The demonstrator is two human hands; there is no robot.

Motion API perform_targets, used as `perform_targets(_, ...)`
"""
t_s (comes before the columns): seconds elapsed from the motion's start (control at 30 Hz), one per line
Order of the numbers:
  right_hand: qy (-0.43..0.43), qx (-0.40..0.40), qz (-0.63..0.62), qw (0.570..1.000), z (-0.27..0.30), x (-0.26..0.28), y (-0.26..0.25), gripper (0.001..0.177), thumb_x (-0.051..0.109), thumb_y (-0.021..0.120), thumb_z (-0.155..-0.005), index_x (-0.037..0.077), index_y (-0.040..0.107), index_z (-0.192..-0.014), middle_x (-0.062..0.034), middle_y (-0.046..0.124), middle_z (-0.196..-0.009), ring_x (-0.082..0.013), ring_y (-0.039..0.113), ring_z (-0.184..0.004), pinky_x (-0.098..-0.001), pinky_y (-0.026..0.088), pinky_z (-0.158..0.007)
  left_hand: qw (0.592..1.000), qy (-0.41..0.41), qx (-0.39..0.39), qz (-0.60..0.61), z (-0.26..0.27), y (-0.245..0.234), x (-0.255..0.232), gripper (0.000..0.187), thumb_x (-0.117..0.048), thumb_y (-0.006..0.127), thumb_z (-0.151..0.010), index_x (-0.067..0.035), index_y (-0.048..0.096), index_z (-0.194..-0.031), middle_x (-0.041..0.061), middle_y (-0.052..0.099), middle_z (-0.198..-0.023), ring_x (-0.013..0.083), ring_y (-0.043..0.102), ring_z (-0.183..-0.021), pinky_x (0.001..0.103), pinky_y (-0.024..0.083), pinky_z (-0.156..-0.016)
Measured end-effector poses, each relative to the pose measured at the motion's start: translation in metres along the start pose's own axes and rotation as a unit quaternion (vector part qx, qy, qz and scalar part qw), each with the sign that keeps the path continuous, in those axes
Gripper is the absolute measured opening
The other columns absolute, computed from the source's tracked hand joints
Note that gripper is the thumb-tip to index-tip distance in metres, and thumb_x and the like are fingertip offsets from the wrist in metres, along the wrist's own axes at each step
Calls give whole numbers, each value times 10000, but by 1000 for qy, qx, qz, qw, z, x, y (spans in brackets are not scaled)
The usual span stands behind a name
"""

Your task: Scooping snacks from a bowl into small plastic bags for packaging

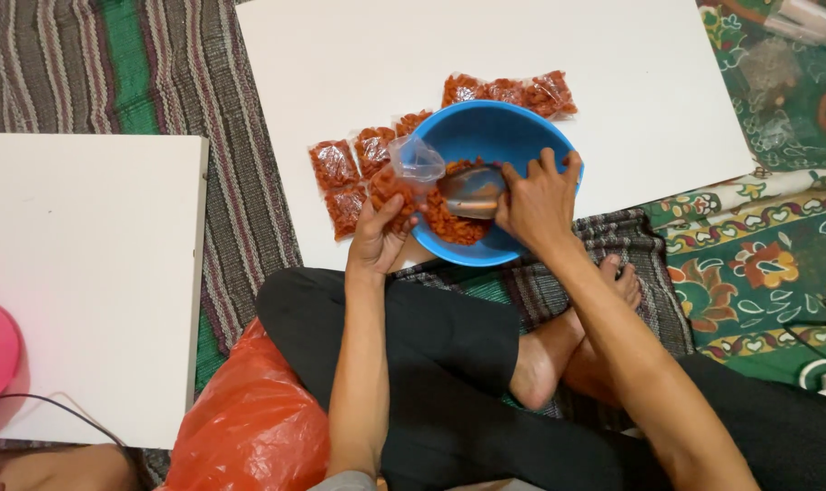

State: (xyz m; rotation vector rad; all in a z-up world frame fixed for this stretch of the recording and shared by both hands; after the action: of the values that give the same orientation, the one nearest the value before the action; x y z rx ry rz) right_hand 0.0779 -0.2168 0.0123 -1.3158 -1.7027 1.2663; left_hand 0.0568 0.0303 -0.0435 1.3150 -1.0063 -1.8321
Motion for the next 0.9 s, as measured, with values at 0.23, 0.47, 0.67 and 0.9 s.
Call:
perform_targets(0.23, 36, 112, -102, 988, 7, -25, 47, 277, 373, 684, -763, 276, 811, -989, -97, 676, -701, -316, 601, -942, -550, 277, -932, 1000, 1, 21, -7, 1, -5, 1, 235, -26, 669, -957, 35, 640, -1182, 271, 730, -1111, 349, 763, -929, 333, 686, -722)
perform_targets(0.47, 19, 89, -62, 994, -3, -8, 17, 216, 334, 701, -767, 254, 814, -933, -83, 675, -704, -284, 598, -918, -533, 287, -928, 1000, 5, 9, 5, 1, -1, 1, 223, 7, 663, -949, 53, 632, -1166, 267, 741, -1059, 349, 772, -877, 373, 687, -710)
perform_targets(0.67, 52, 132, -137, 980, 5, -25, 27, 314, 397, 681, -785, 257, 817, -1031, -104, 700, -740, -317, 601, -976, -532, 279, -933, 1000, 6, 15, -3, 3, 3, -1, 216, -11, 660, -954, 37, 640, -1163, 280, 729, -1100, 363, 765, -918, 336, 688, -711)
perform_targets(0.9, 83, 119, -148, 978, 5, -56, 4, 297, 421, 666, -857, 291, 808, -1083, -108, 690, -772, -320, 585, -984, -528, 278, -944, 1000, 3, 16, -6, 0, -7, 2, 221, -9, 660, -951, 37, 638, -1166, 290, 726, -1080, 385, 761, -916, 358, 684, -719)
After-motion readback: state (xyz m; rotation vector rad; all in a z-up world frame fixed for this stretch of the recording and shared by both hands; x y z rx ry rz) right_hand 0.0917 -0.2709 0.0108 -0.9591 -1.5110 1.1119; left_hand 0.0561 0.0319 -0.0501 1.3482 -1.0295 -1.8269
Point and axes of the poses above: each hand's wrist, its own z-axis away from the middle knuckle, its own y-axis out of the palm, x = y × z, the point moved 4 cm from there along -z, towards the middle knuckle
